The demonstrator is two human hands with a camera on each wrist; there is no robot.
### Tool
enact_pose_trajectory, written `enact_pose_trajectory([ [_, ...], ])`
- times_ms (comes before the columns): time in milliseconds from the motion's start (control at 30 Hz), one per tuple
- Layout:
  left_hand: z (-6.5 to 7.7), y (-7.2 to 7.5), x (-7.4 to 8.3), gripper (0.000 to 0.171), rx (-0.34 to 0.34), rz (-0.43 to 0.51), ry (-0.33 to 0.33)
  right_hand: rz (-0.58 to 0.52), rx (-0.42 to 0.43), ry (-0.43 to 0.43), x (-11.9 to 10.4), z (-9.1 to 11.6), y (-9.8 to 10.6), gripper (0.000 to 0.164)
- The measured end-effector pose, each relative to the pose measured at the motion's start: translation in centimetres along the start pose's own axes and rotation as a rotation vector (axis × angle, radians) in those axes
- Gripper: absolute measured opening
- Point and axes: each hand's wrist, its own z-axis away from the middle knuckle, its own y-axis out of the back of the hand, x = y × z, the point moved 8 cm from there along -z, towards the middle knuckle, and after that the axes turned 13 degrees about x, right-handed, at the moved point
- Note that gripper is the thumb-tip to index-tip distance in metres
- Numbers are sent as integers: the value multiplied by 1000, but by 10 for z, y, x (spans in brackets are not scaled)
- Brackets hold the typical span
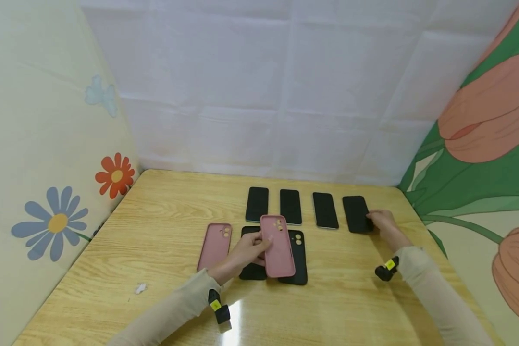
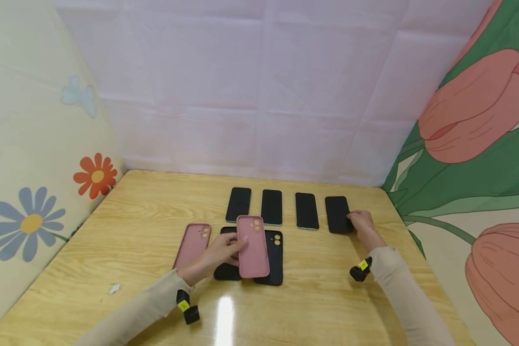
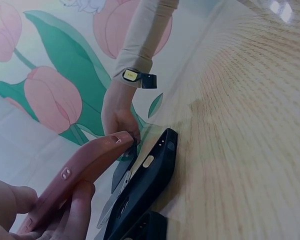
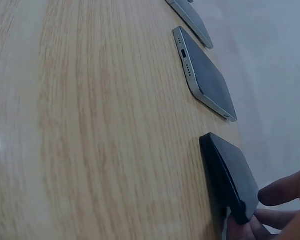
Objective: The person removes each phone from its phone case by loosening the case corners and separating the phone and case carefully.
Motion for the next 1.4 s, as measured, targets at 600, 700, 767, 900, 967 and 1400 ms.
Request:
enact_pose_trajectory([
  [600,0,-1,2,36,3,-13,3,-34,-49,0,-4,7,3,53],
  [700,1,-2,2,36,-1,-8,1,-31,-44,-1,-5,6,3,52],
  [767,1,-2,2,35,-5,-7,-2,-18,-49,-2,-5,7,3,53],
  [900,2,-5,2,33,-21,-13,-10,-13,-60,1,-6,10,3,55],
  [967,2,-6,2,32,-28,-16,-14,-42,-63,-2,-7,11,3,54],
  [1400,0,-10,2,30,-19,-40,-3,-253,110,-43,-11,7,14,43],
])
